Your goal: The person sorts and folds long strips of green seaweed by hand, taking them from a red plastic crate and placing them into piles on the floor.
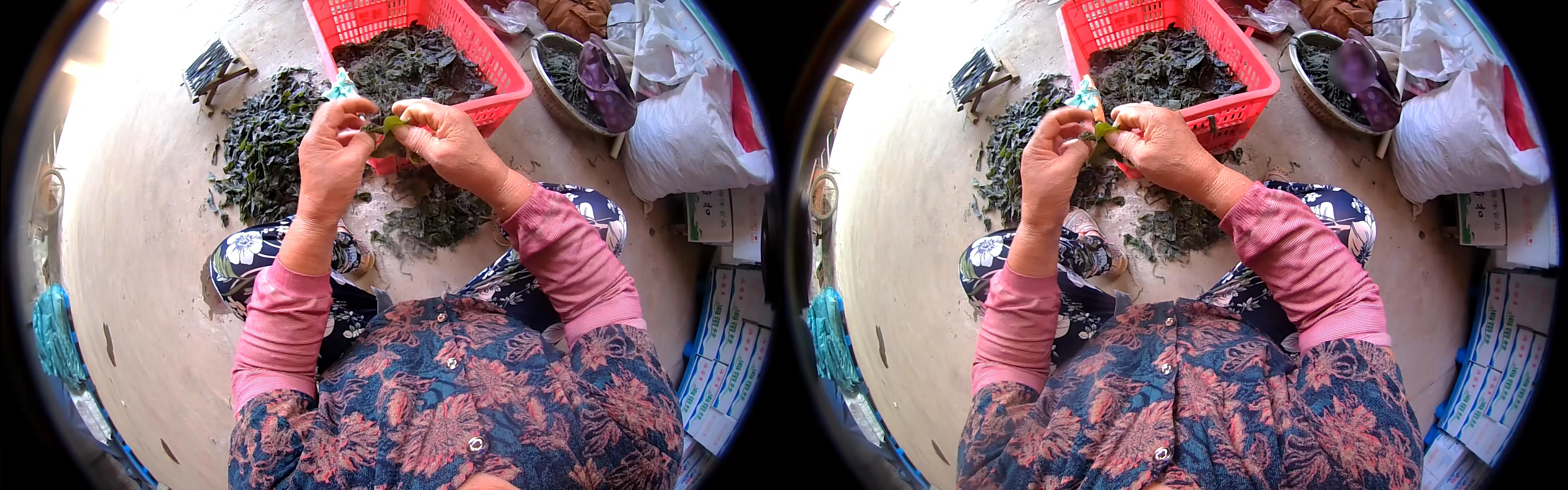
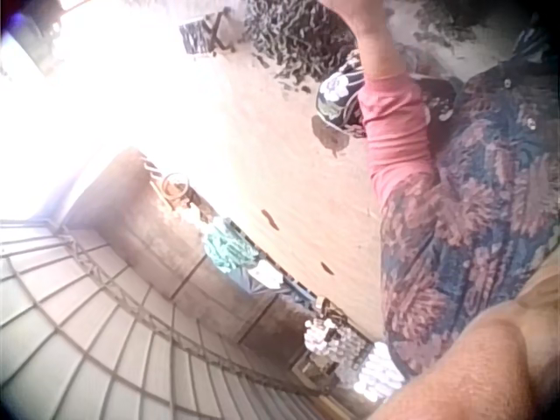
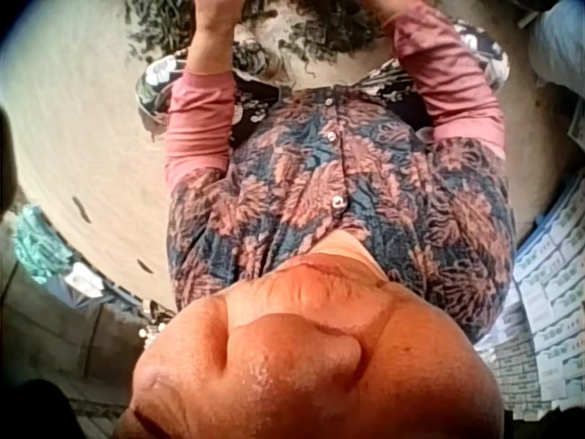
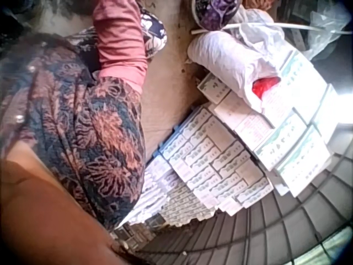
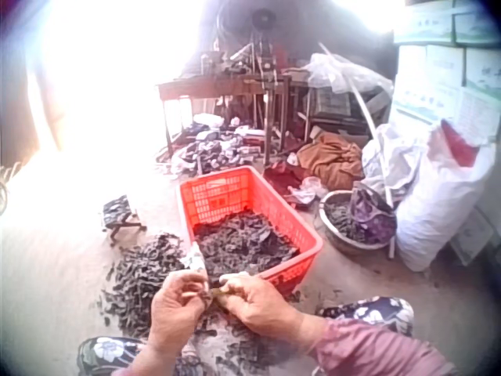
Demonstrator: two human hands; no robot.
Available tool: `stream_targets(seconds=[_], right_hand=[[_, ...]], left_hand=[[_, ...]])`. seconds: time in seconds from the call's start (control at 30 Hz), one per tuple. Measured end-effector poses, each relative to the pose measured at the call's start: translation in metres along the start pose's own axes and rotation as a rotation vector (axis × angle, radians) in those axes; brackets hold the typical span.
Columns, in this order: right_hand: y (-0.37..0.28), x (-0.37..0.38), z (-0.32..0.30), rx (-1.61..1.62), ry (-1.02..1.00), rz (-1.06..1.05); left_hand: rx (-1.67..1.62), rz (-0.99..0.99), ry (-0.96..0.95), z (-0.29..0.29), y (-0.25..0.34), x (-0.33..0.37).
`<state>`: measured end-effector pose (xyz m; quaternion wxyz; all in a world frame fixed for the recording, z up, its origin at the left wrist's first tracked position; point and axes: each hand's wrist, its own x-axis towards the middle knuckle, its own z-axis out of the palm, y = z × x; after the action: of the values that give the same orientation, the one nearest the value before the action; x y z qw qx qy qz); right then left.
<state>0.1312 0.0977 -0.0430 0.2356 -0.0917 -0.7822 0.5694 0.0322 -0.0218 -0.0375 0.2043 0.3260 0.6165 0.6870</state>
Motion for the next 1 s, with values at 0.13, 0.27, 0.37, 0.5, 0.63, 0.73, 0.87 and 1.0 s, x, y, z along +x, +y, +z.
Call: stream_targets(seconds=[0.13, 0.27, 0.37, 0.5, 0.63, 0.73, 0.87, 1.0], right_hand=[[-0.005, 0.000, -0.002, -0.058, -0.025, -0.094], [-0.007, 0.000, -0.003, -0.063, -0.047, -0.109], [-0.004, 0.000, -0.008, -0.057, -0.161, 0.045], [-0.009, 0.000, -0.010, 0.101, -0.263, 0.339], [0.001, -0.001, -0.010, -0.008, -0.287, 0.362], [0.003, -0.001, -0.006, 0.196, -0.245, 0.409], [0.024, 0.003, -0.015, -0.097, -0.144, 0.327], [0.038, 0.005, -0.004, -0.326, -0.125, 0.207]], left_hand=[[0.309, -0.044, 0.136, -0.004, -0.009, 0.000], [-0.389, -0.452, -0.078, -0.013, -0.007, -0.003], [-0.430, -0.502, -0.118, -0.014, 0.000, -0.003], [-0.297, -0.503, -0.205, -0.016, -0.002, -0.003], [-0.160, -0.493, -0.268, -0.013, 0.002, -0.007], [-0.231, -0.487, -0.205, -0.019, -0.008, -0.004], [-0.115, -0.398, 0.142, -0.034, -0.022, 0.006], [-0.048, -0.413, 0.303, -0.043, -0.039, 0.009]])
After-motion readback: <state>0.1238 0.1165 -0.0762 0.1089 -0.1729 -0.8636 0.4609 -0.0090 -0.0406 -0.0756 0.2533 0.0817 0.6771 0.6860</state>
